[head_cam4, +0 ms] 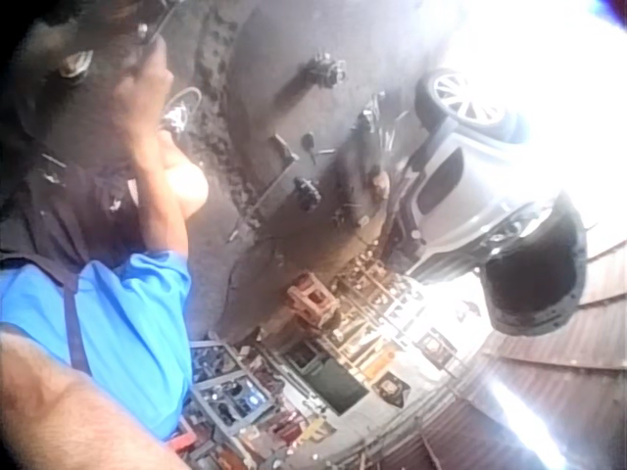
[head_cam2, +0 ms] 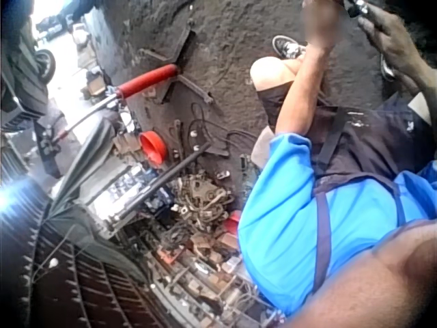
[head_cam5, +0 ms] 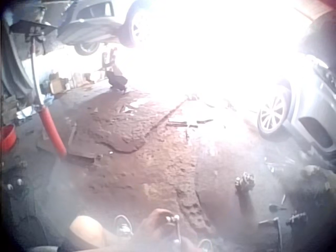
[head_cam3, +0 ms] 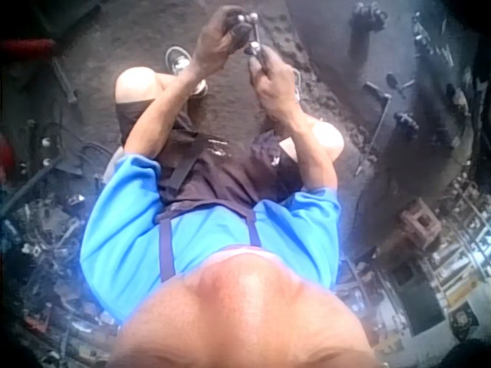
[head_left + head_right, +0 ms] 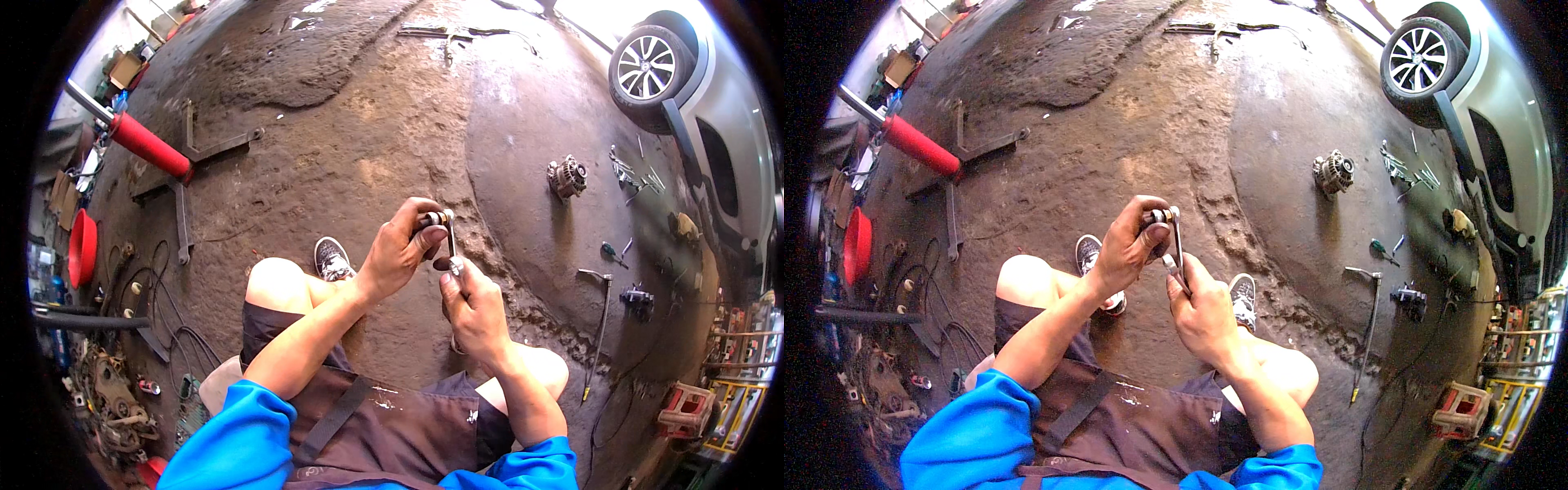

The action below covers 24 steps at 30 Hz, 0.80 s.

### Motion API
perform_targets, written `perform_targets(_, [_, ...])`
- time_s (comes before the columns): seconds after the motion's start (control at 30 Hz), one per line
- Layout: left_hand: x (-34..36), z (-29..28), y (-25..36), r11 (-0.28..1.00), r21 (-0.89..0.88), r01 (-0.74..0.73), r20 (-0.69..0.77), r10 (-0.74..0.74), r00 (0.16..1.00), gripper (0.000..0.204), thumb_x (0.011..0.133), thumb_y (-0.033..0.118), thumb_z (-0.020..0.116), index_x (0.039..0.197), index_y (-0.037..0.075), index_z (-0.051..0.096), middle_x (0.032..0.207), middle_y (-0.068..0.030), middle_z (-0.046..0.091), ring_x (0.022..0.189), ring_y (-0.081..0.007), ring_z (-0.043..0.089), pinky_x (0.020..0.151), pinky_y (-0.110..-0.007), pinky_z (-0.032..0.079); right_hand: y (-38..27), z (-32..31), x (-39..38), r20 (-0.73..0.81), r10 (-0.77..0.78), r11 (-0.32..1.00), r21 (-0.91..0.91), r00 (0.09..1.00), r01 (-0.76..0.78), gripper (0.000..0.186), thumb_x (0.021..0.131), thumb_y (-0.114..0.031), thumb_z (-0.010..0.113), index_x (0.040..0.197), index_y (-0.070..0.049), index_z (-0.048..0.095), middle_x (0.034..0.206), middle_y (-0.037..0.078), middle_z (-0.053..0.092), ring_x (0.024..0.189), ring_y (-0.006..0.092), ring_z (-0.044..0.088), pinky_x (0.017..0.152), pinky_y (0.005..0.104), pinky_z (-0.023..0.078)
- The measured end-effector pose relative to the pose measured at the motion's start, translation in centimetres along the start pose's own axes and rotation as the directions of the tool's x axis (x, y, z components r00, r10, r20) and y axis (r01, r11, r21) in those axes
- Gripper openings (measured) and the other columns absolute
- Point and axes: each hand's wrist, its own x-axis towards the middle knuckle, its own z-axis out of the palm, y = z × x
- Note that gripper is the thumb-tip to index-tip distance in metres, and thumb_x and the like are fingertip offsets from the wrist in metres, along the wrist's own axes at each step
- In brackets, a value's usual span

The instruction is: The person sits on a low stool in a service bay and manipulates a small mechanical component by hand, using a wrench to work on a bolt and using their fingers to clean the threads.

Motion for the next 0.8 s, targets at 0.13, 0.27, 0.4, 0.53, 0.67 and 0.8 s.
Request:
perform_targets(0.13, [-0.1,0.1,-0.5,0.988,0.151,0.037,-0.015,-0.035,0.999,0.039,0.098,0.041,0.052,0.101,0.003,0.056,0.069,0.0032,0.047,0.062,-0.0046,0.04,0.056,-0.022,0.039,0.3,-0.2,0.1,-0.021,-0.026,0.999,-0.048,0.999,0.025,0.026,0.092,-0.011,0.056,0.116,-0.001,0.053,0.076,0.024,0.063,0.072,0.0421,0.064,0.062,0.0453,0.048])
perform_targets(0.27, [-0.3,1.8,-1.2,0.99,0.097,0.105,-0.215,-0.082,0.973,0.046,0.099,0.048,0.045,0.099,0.003,0.057,0.072,-0.0063,0.055,0.065,-0.0086,0.048,0.058,-0.027,0.043,2.2,2.6,0.8,-0.164,-0.066,0.989,-0.139,0.984,0.043,0.029,0.093,-0.017,0.055,0.119,-0.003,0.051,0.078,0.028,0.062,0.076,0.0475,0.062,0.062,0.0544,0.045])
perform_targets(0.4, [-0.1,1.0,-3.3,0.949,0.248,0.195,-0.305,-0.115,0.945,0.06,0.099,0.057,0.036,0.096,0.002,0.058,0.072,-0.0107,0.056,0.067,-0.0156,0.052,0.063,-0.034,0.045,2.1,3.9,2.0,-0.2,-0.018,0.996,-0.089,0.98,0.0,0.021,0.096,-0.014,0.052,0.113,-0.001,0.056,0.081,0.027,0.063,0.077,0.0453,0.063,0.062,0.0462,0.047])
perform_targets(0.53, [0.0,1.4,-3.1,0.943,0.292,0.158,-0.352,-0.048,0.935,0.062,0.099,0.059,0.035,0.095,0.001,0.055,0.069,-0.0157,0.055,0.064,-0.0228,0.053,0.061,-0.039,0.044,3.2,5.4,2.4,-0.319,-0.181,0.974,-0.192,0.93,0.124,0.018,0.098,-0.022,0.049,0.101,-0.005,0.053,0.065,0.026,0.06,0.063,0.0472,0.061,0.054,0.0552,0.046])
perform_targets(0.67, [-0.1,1.0,-4.6,0.928,0.354,0.117,-0.362,0.02,0.932,0.061,0.098,0.061,0.034,0.089,0.003,0.054,0.064,-0.0163,0.052,0.059,-0.0266,0.05,0.057,-0.042,0.042,2.9,6.3,2.4,-0.306,-0.096,0.97,-0.244,0.947,0.019,0.013,0.097,-0.016,0.049,0.1,-0.004,0.054,0.071,0.026,0.062,0.069,0.0478,0.061,0.056,0.0552,0.044])
perform_targets(0.8, [0.1,1.5,-3.0,0.926,0.306,0.223,-0.386,-0.094,0.918,0.063,0.097,0.062,0.036,0.088,0.003,0.054,0.065,-0.0118,0.052,0.061,-0.0228,0.05,0.058,-0.04,0.042,4.1,6.7,2.8,-0.322,-0.14,0.956,-0.29,0.936,0.043,0.015,0.098,-0.019,0.047,0.101,-0.005,0.053,0.064,0.026,0.06,0.062,0.048,0.06,0.053,0.056,0.044])
